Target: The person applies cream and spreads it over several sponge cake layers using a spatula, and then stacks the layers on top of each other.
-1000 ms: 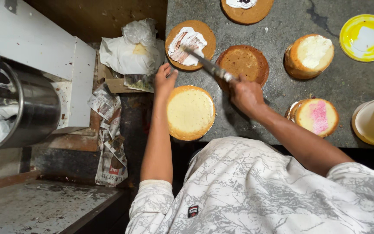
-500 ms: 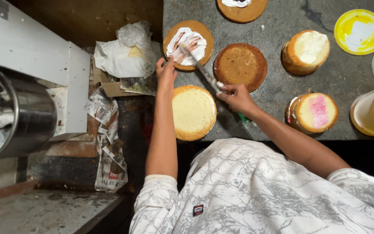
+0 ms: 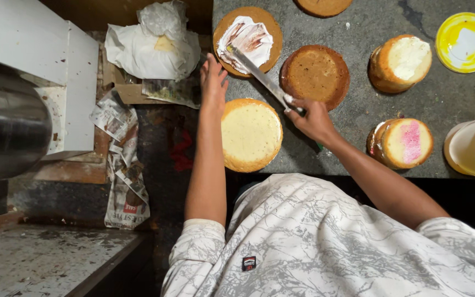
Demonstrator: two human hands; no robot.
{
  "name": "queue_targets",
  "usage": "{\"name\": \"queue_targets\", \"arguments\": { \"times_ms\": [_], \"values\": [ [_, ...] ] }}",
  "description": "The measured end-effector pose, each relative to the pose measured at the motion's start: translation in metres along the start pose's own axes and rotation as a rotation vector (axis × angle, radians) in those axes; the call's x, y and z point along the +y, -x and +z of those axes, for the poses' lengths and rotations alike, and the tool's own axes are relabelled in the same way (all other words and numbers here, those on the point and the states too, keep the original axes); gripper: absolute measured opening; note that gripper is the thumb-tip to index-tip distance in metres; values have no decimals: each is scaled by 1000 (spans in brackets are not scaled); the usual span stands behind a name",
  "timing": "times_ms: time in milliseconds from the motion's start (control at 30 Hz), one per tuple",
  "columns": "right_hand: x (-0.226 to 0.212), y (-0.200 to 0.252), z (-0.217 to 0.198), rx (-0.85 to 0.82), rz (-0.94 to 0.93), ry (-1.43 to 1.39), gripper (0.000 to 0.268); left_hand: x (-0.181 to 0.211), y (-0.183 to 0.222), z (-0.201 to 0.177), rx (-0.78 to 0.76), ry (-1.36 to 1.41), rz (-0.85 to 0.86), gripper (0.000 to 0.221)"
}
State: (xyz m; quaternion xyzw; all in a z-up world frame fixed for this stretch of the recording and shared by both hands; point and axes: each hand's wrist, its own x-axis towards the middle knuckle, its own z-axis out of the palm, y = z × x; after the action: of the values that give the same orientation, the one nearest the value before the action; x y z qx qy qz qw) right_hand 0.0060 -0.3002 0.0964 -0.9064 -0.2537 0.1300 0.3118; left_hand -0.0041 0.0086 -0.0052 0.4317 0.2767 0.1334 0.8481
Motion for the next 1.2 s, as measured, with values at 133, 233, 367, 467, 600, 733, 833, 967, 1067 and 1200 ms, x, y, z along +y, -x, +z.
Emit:
{"name": "queue_targets", "arguments": {
  "times_ms": [133,233,367,467,600,733,833,967,1067,1200],
  "values": [
    [3,5,-1,-133,-36,-351,37,11,2,-20,-61,195,-81,107],
    [8,1,-30,-406,373,-641,43,18,9,-23,-26,233,-63,108],
    [-2,-26,-34,-287,330,-554,32,21,4,-10,15,178,-56,107],
    [-18,-49,-14,143,-159,-186,28,16,-5,8,49,134,-64,107],
    [-26,-42,-4,97,-154,137,22,15,-7,18,103,107,-75,107],
    [-16,-51,-8,82,5,168,24,16,-1,20,139,67,-83,106],
    [-5,-36,-6,-18,-81,27,26,17,-2,24,171,50,-85,107],
    [12,-24,-13,75,-61,190,27,18,-9,23,168,39,-94,109],
    [3,-43,-5,344,-171,120,26,16,-11,24,159,10,-97,110],
    [-33,-58,17,63,148,-151,30,21,-11,23,162,16,-115,109]
  ]
}}
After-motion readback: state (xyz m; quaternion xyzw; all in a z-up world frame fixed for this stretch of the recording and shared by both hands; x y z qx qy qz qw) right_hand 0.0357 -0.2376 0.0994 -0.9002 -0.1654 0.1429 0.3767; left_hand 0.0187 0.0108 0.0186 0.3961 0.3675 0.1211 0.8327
